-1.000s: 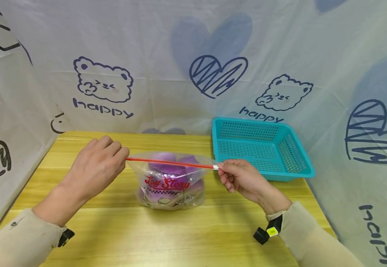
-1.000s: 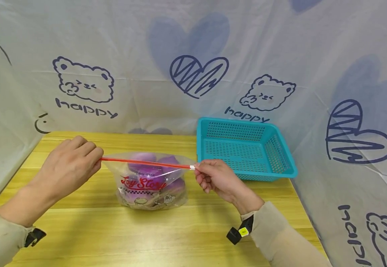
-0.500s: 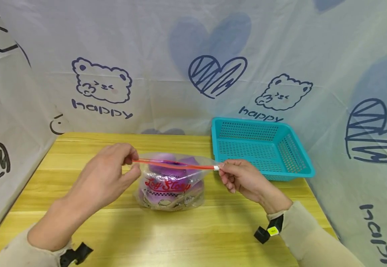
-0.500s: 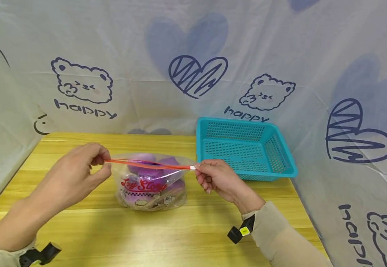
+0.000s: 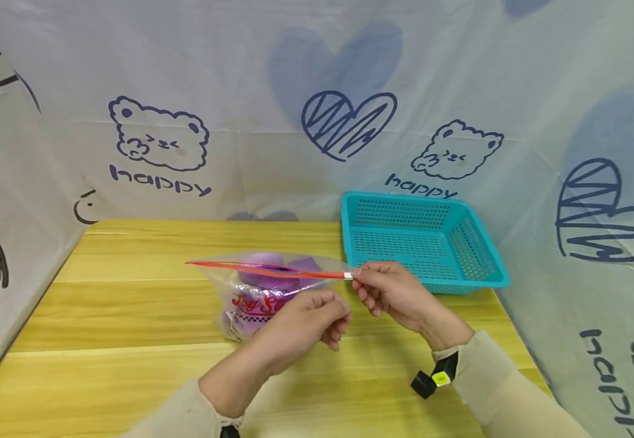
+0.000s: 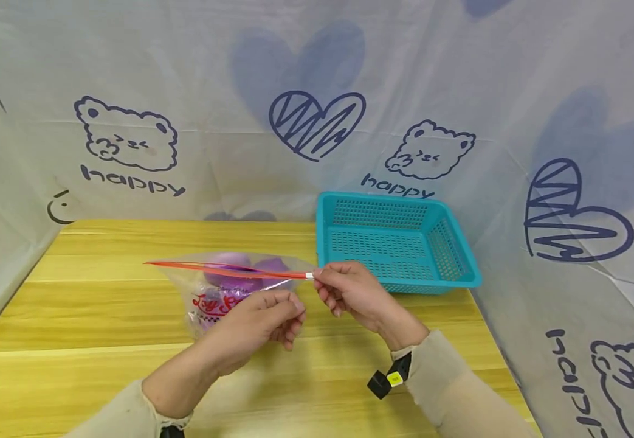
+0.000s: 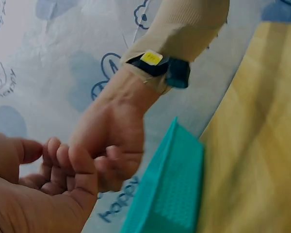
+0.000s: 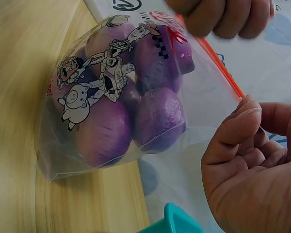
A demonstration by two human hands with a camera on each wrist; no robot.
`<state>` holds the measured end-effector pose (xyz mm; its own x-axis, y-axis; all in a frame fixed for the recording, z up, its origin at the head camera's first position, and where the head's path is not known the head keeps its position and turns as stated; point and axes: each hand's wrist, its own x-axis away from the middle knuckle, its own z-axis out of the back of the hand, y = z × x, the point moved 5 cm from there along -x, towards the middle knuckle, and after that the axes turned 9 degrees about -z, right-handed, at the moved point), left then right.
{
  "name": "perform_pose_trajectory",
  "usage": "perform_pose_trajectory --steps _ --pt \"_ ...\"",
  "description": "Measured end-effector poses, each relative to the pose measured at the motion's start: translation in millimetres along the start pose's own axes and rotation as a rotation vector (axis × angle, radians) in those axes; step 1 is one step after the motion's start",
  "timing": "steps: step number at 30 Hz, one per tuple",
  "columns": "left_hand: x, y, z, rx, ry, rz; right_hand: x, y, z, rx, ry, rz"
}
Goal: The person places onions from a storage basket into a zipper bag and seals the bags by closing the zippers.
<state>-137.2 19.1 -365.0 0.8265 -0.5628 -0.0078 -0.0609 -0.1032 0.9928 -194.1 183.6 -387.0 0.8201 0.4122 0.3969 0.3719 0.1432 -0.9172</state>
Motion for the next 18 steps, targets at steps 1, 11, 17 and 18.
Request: perform_pose_trajectory --steps 1,11,17,18 --pt "-3.8 -4.4 -2.2 0.038 0.011 0.013 0 0 0.0 -0.001 0.0 0.002" --pt "-26.9 -30.4 2.4 0.314 0.226 0.106 2 -1 -3.4 -0.025 -0.046 -0.009" --pt "-32.0 -34.5 5.2 0.376 0.281 0.097 2 1 -4.2 -0.035 -0.064 0.007" --pt "-33.0 -35.3 5.6 0.381 0.291 0.095 2 2 -4.2 -0.036 -0.066 0.01"
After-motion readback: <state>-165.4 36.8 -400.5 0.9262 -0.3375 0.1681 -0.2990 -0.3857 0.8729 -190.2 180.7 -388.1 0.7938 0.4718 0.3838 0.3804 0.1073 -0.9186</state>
